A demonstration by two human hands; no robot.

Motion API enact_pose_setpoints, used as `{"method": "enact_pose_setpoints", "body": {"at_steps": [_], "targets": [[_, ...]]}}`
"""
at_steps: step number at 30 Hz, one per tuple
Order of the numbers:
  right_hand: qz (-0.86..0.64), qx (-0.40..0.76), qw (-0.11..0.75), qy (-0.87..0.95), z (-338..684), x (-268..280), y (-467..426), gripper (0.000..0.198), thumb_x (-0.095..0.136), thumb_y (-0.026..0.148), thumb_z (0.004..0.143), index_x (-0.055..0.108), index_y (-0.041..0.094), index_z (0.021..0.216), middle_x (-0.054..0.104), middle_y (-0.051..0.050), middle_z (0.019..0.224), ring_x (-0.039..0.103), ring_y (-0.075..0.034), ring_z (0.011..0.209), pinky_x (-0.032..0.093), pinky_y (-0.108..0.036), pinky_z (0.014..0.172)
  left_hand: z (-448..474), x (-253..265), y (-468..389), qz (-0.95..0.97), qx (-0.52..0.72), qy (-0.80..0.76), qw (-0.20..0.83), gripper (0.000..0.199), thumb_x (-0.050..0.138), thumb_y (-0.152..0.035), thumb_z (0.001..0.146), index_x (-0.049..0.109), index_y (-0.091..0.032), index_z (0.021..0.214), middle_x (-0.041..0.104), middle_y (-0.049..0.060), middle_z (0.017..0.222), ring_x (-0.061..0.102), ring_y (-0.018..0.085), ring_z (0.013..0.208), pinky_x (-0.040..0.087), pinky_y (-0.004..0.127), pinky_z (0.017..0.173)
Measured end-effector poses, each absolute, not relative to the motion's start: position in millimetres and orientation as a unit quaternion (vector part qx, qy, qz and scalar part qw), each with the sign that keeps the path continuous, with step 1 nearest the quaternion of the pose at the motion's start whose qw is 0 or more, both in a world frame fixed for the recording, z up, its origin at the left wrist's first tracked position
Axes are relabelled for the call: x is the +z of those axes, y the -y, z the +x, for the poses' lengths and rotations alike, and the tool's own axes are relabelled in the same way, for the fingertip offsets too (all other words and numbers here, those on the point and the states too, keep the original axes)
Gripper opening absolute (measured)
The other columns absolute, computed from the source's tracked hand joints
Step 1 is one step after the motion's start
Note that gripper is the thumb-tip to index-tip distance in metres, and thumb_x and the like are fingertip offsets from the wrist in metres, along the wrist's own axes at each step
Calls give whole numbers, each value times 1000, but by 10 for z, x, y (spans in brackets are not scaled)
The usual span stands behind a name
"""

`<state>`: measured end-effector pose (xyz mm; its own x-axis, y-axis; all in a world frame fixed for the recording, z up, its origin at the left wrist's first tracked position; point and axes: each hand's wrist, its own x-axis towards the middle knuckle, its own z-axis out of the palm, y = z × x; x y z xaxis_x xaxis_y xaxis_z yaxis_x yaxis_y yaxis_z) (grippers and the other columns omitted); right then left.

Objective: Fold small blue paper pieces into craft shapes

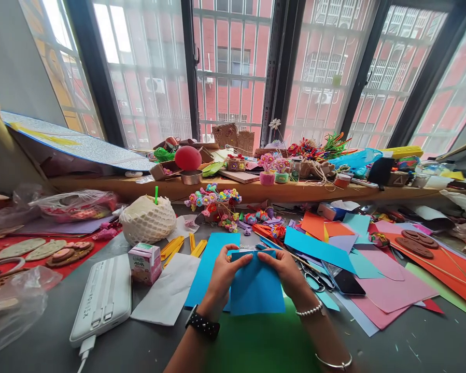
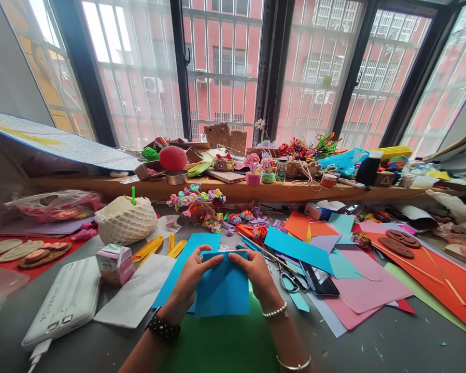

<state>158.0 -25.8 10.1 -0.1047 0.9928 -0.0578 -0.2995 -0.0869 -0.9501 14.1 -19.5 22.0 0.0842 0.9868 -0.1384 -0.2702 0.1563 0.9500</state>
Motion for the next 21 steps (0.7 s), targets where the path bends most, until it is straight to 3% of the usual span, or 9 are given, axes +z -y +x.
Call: {"method": "enact_pose_setpoints", "body": {"at_steps": [10, 21], "targets": [[-428, 586, 531, 437, 1575, 83, 241, 31, 70, 38, 51, 63, 13, 69, 62, -2, 60, 55, -15, 54, 42, -27, 54, 131, 219, 210, 442, 523, -450, 574, 50, 72, -31, 49, 40, -18, 85, 52, -6, 53, 51, 9, 44, 38, 17, 43], [-464, 555, 519, 455, 1585, 92, 254, 31, 70, 39, 50, 61, 13, 63, 63, -2, 60, 56, -16, 53, 42, -27, 51, 111, 197, 189, 445, 499, -471, 575, 51, 72, -30, 49, 43, -17, 89, 55, -3, 60, 55, 12, 50, 43, 21, 46]]}}
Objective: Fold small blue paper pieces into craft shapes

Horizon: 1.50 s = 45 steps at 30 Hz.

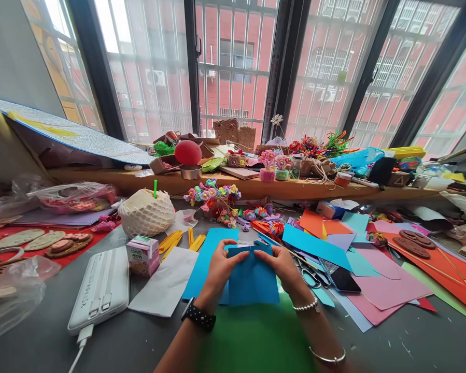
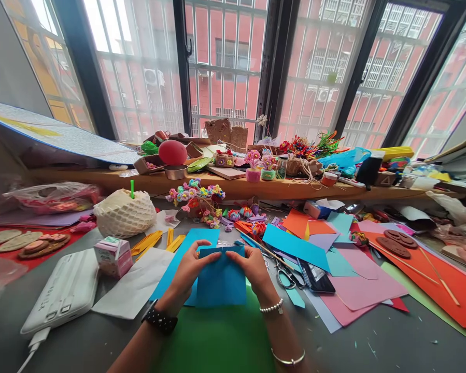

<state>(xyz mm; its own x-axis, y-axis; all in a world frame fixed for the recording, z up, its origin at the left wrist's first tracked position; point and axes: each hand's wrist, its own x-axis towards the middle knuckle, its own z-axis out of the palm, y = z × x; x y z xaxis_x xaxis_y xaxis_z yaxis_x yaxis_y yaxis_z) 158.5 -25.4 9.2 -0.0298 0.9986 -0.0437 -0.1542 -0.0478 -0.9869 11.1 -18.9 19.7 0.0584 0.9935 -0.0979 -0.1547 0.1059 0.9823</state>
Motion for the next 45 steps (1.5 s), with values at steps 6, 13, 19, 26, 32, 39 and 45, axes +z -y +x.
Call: {"method": "enact_pose_setpoints", "body": {"at_steps": [6, 13, 19, 26, 32, 39, 45], "targets": [[-448, 599, 512, 421, 1582, 65, 234, 33, 71, 39, 49, 61, 13, 68, 63, -2, 59, 58, -18, 55, 44, -31, 56, 120, 244, 213, 415, 485, -485, 598, 51, 72, -30, 50, 42, -18, 89, 54, -3, 61, 55, 13, 50, 44, 22, 46], [-484, 537, 529, 445, 1578, 29, 208, 34, 70, 42, 47, 60, 14, 64, 63, -2, 59, 58, -18, 54, 45, -29, 52, 91, 164, 162, 449, 460, -472, 603, 56, 72, -30, 49, 43, -17, 96, 58, 0, 65, 58, 16, 57, 46, 24, 50], [-482, 543, 517, 454, 1581, 35, 206, 39, 70, 43, 47, 63, 13, 70, 65, -4, 62, 59, -20, 59, 46, -31, 56, 100, 129, 137, 449, 476, -483, 581, 55, 73, -29, 47, 44, -16, 92, 59, 0, 63, 58, 16, 54, 46, 24, 49], [-455, 589, 525, 413, 1566, 41, 214, 36, 71, 40, 47, 61, 13, 68, 64, -3, 61, 59, -18, 57, 47, -31, 58, 129, 119, 153, 403, 497, -462, 615, 55, 74, -26, 48, 41, -18, 91, 59, 0, 65, 59, 16, 55, 48, 26, 50], [-468, 582, 525, 408, 1511, 34, 224, 44, 70, 43, 47, 61, 12, 76, 64, -3, 62, 59, -20, 59, 47, -33, 59, 128, 138, 167, 406, 518, -468, 589, 52, 74, -26, 48, 44, -17, 89, 58, -1, 61, 58, 15, 51, 45, 23, 47], [-473, 543, 547, 428, 1514, -9, 210, 36, 69, 43, 50, 59, 13, 66, 62, -2, 58, 57, -17, 53, 47, -30, 54, 122, 145, 154, 412, 492, -487, 592, 56, 76, -25, 44, 46, -16, 90, 62, 3, 68, 60, 19, 59, 48, 26, 50], [-463, 569, 543, 410, 1511, 8, 211, 38, 69, 42, 50, 60, 13, 74, 63, -3, 61, 59, -19, 58, 47, -32, 59, 157, 158, 186, 382, 513, -492, 590, 60, 75, -24, 46, 45, -15, 97, 62, 5, 74, 61, 18, 62, 49, 25, 52]]}}
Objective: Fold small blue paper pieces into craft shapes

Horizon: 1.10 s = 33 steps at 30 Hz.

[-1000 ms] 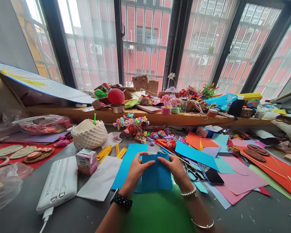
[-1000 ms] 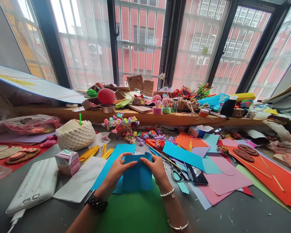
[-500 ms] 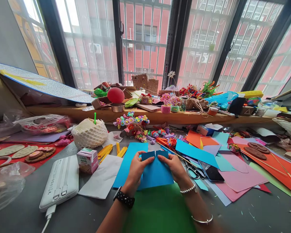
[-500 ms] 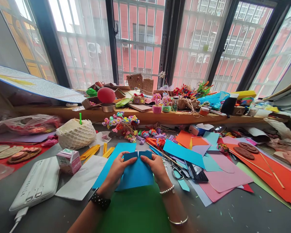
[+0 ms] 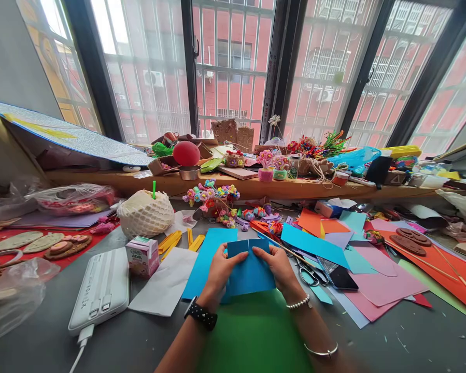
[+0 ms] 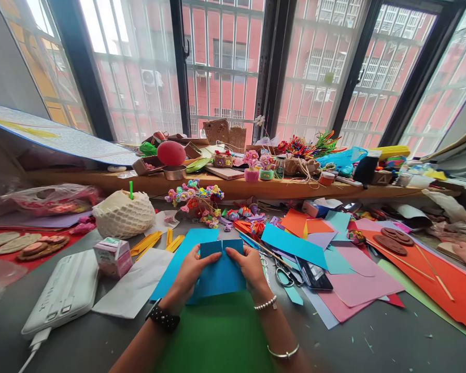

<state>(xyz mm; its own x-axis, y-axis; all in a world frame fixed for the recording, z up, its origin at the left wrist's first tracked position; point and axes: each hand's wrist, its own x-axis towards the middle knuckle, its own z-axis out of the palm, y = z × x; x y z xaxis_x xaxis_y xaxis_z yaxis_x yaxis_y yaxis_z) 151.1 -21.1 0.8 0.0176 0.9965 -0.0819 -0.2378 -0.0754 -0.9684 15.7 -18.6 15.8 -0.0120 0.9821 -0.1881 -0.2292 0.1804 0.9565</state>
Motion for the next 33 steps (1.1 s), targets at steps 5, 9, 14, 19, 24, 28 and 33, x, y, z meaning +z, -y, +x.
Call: {"method": "enact_pose_setpoints", "body": {"at_steps": [5, 9, 14, 19, 24, 28, 33], "targets": [[-462, 588, 539, 389, 1506, -3, 208, 41, 68, 42, 51, 60, 14, 79, 63, -3, 61, 59, -20, 59, 47, -32, 59, 191, 136, 194, 382, 525, -463, 603, 54, 74, -23, 49, 46, -15, 94, 62, 6, 74, 60, 18, 61, 49, 25, 52], [-454, 588, 536, 402, 1523, -4, 216, 39, 67, 42, 53, 60, 14, 80, 64, -3, 65, 60, -20, 61, 47, -31, 60, 186, 132, 189, 375, 529, -461, 606, 54, 74, -22, 49, 46, -15, 94, 62, 6, 73, 60, 17, 59, 50, 26, 51], [-463, 568, 512, 448, 1557, -28, 198, 39, 68, 43, 52, 62, 13, 76, 65, -4, 65, 60, -21, 62, 47, -32, 60, 168, 185, 207, 352, 539, -481, 594, 58, 75, -19, 47, 46, -16, 97, 62, 4, 72, 60, 16, 58, 49, 25, 49], [-468, 569, 523, 429, 1555, -61, 180, 41, 67, 44, 52, 62, 13, 78, 65, -4, 65, 60, -21, 62, 47, -32, 59, 175, 156, 195, 357, 531, -456, 619, 55, 74, -20, 48, 45, -16, 95, 62, 5, 73, 61, 18, 58, 51, 28, 52], [-446, 600, 530, 400, 1528, -53, 196, 40, 67, 41, 54, 61, 14, 83, 66, -4, 67, 61, -21, 64, 48, -33, 61, 193, 110, 177, 349, 538, -456, 617, 54, 74, -23, 49, 45, -16, 95, 63, 7, 75, 61, 19, 61, 51, 30, 53], [-448, 607, 530, 388, 1519, -28, 211, 40, 68, 41, 53, 61, 14, 82, 66, -5, 70, 61, -22, 66, 49, -33, 61, 199, 111, 180, 349, 546, -457, 609, 57, 75, -23, 48, 45, -16, 96, 63, 6, 73, 61, 18, 60, 50, 27, 52], [-451, 586, 533, 411, 1530, -16, 214, 41, 68, 42, 52, 62, 14, 81, 66, -5, 68, 61, -22, 63, 48, -34, 62, 193, 113, 179, 374, 542, -464, 593, 59, 73, -24, 50, 43, -16, 99, 62, 4, 69, 61, 18, 57, 50, 27, 51]]}}
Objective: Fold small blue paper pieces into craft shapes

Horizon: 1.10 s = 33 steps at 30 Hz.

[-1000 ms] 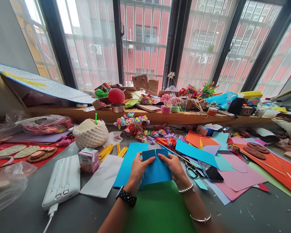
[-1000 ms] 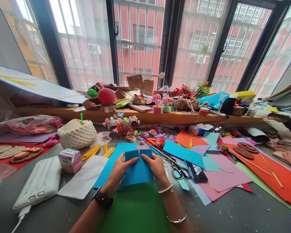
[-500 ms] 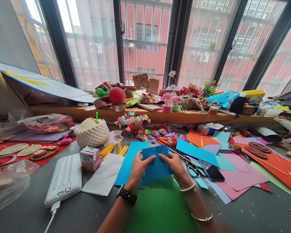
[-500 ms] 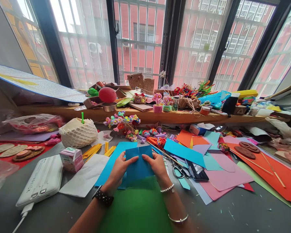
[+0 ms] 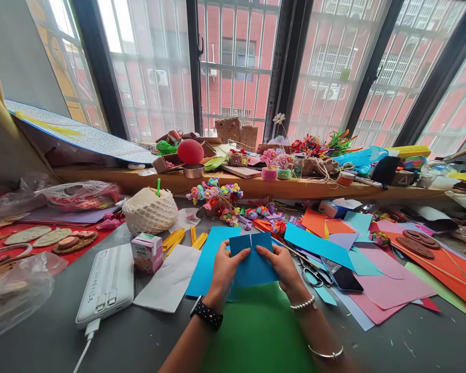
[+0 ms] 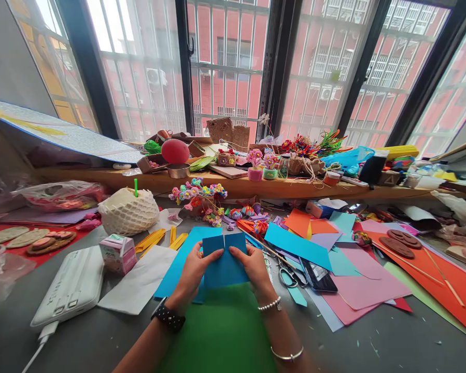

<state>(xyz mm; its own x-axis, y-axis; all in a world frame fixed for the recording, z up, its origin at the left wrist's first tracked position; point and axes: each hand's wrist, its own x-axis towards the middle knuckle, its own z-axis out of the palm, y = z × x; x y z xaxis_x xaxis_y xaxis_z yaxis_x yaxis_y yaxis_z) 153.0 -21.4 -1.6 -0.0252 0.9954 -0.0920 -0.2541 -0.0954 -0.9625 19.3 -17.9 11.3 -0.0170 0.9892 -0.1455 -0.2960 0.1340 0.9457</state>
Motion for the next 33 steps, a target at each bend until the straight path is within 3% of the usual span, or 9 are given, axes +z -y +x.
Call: {"method": "enact_pose_setpoints", "body": {"at_steps": [5, 15, 26, 33], "targets": [[-459, 562, 531, 438, 1551, -16, 216, 38, 68, 42, 52, 62, 14, 76, 66, -4, 67, 61, -22, 61, 48, -34, 61, 173, 135, 187, 402, 526, -482, 573, 60, 75, -23, 46, 45, -15, 97, 62, 4, 71, 61, 18, 61, 50, 26, 51], [-443, 608, 522, 403, 1542, -34, 213, 33, 68, 38, 55, 61, 14, 78, 65, -4, 64, 60, -20, 59, 48, -34, 61, 188, 99, 179, 378, 522, -466, 607, 56, 74, -24, 50, 45, -14, 96, 62, 10, 82, 61, 20, 65, 50, 28, 54], [-455, 561, 540, 431, 1553, -28, 207, 38, 69, 39, 52, 63, 13, 79, 66, -5, 67, 61, -21, 60, 48, -33, 59, 166, 144, 192, 386, 518, -500, 577, 67, 76, -23, 44, 45, -13, 102, 63, 7, 76, 60, 18, 62, 49, 23, 51], [-454, 565, 544, 423, 1551, 23, 224, 34, 70, 37, 52, 63, 13, 74, 66, -4, 65, 60, -20, 57, 49, -31, 56, 172, 100, 175, 399, 517, -484, 582, 63, 75, -26, 46, 46, -14, 101, 64, 7, 76, 61, 20, 62, 50, 28, 52]]}}
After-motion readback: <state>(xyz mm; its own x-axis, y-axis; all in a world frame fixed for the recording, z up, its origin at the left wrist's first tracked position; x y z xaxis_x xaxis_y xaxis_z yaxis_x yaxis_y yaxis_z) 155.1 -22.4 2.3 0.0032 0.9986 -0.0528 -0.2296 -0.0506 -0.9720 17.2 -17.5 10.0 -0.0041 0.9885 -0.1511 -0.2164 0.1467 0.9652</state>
